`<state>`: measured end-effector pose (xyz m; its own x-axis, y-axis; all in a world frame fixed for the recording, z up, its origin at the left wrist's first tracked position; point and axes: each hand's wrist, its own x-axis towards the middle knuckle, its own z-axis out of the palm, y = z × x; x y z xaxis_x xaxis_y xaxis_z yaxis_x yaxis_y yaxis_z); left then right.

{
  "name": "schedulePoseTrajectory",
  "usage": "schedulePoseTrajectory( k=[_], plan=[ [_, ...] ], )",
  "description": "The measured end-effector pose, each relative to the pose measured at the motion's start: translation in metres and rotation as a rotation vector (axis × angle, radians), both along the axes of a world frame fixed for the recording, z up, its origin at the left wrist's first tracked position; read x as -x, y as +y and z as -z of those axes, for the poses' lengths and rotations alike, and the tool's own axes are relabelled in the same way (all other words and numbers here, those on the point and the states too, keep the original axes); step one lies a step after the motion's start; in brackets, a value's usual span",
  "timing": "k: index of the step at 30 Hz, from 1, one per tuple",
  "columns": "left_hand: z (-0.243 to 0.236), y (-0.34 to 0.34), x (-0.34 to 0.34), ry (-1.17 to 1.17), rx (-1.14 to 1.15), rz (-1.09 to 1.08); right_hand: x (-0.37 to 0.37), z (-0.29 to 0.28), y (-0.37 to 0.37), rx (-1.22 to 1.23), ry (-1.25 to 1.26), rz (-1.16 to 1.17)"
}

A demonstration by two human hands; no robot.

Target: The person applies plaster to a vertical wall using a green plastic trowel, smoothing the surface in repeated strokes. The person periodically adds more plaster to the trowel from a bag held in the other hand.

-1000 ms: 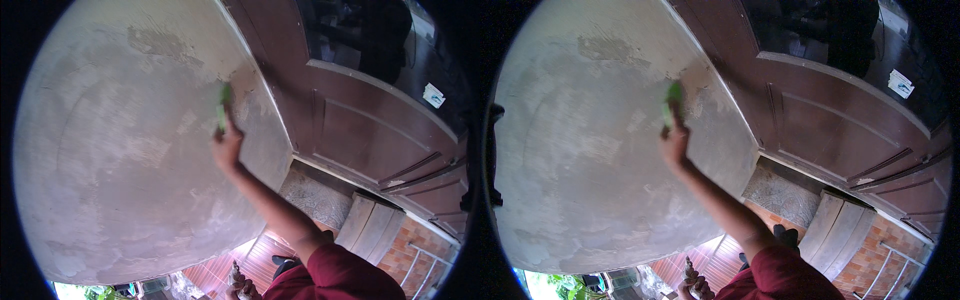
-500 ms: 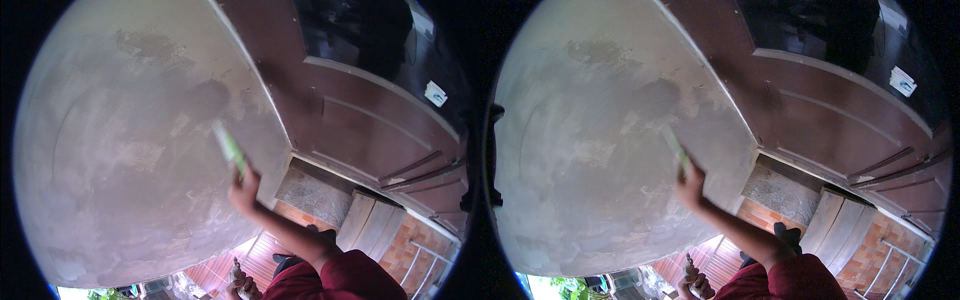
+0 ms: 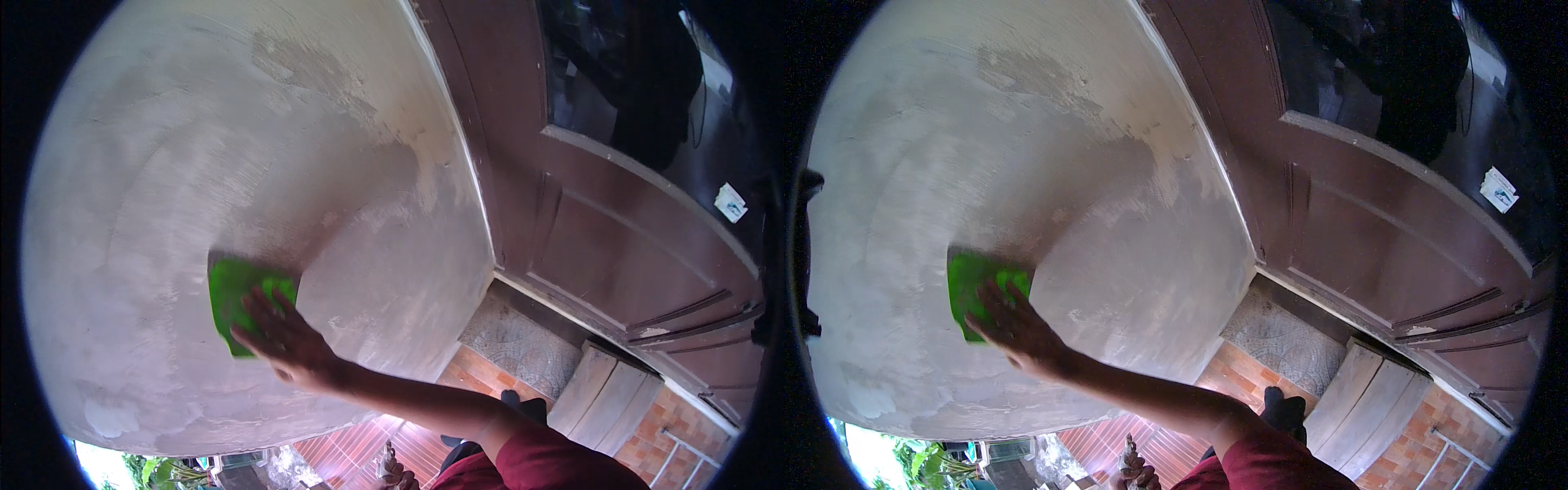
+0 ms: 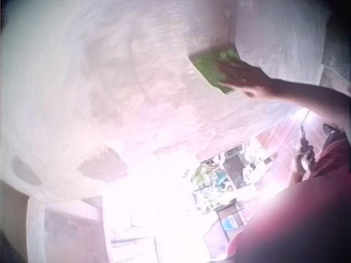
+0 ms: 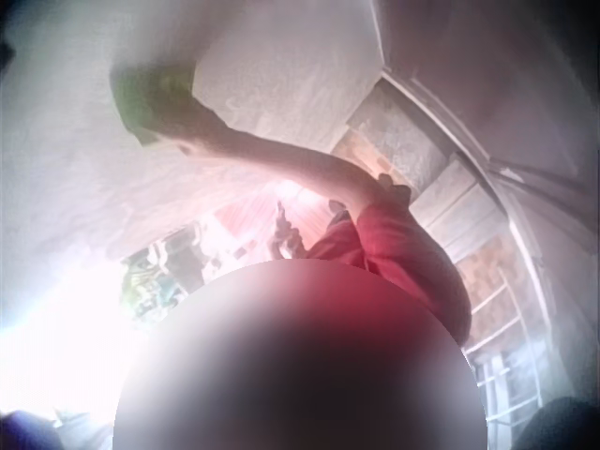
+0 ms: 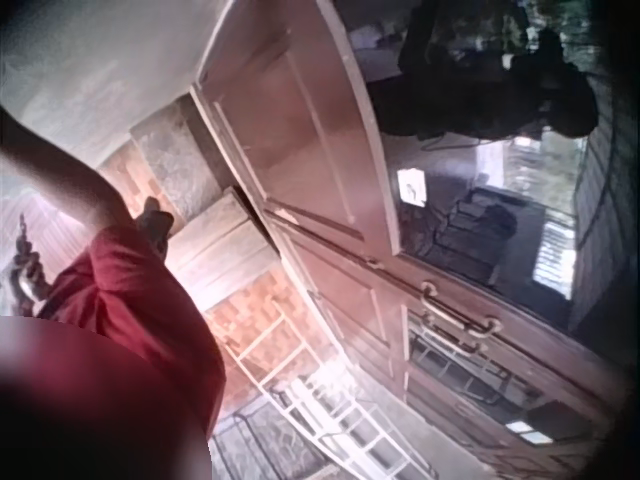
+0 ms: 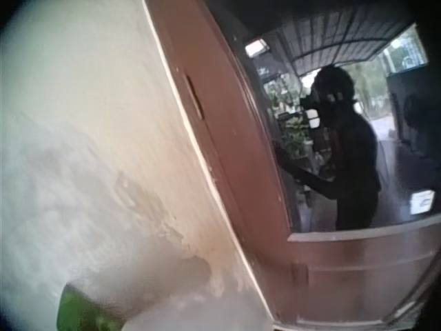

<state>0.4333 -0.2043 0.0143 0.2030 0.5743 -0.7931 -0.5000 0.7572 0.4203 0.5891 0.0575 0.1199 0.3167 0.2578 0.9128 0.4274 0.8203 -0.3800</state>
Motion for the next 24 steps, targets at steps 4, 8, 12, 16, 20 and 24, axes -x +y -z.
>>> schedulePoseTrajectory(
  k=[4,8,12,16,20,24],
  plan=[
    [0.008,0.01,0.012,-0.108,0.079,-0.041,-0.041,0.012,-0.029,0.088,0.339,-0.145],
    [0.004,0.012,0.016,-0.118,0.059,-0.017,-0.135,0.001,0.001,0.267,0.517,0.305],
    [-0.004,0.01,0.011,-0.049,-0.052,-0.023,-0.153,-0.025,0.063,0.044,0.317,0.412],
    [-0.007,0.018,0.007,-0.05,-0.048,0.024,-0.062,-0.023,0.06,-0.071,0.042,0.13],
    [-0.006,0.023,-0.001,-0.075,-0.058,0.096,-0.004,0.006,-0.009,-0.037,-0.258,-0.088],
    [-0.007,0.025,0.0,-0.059,-0.066,0.112,-0.056,0.025,-0.033,0.067,0.173,-0.125]
  ],
)
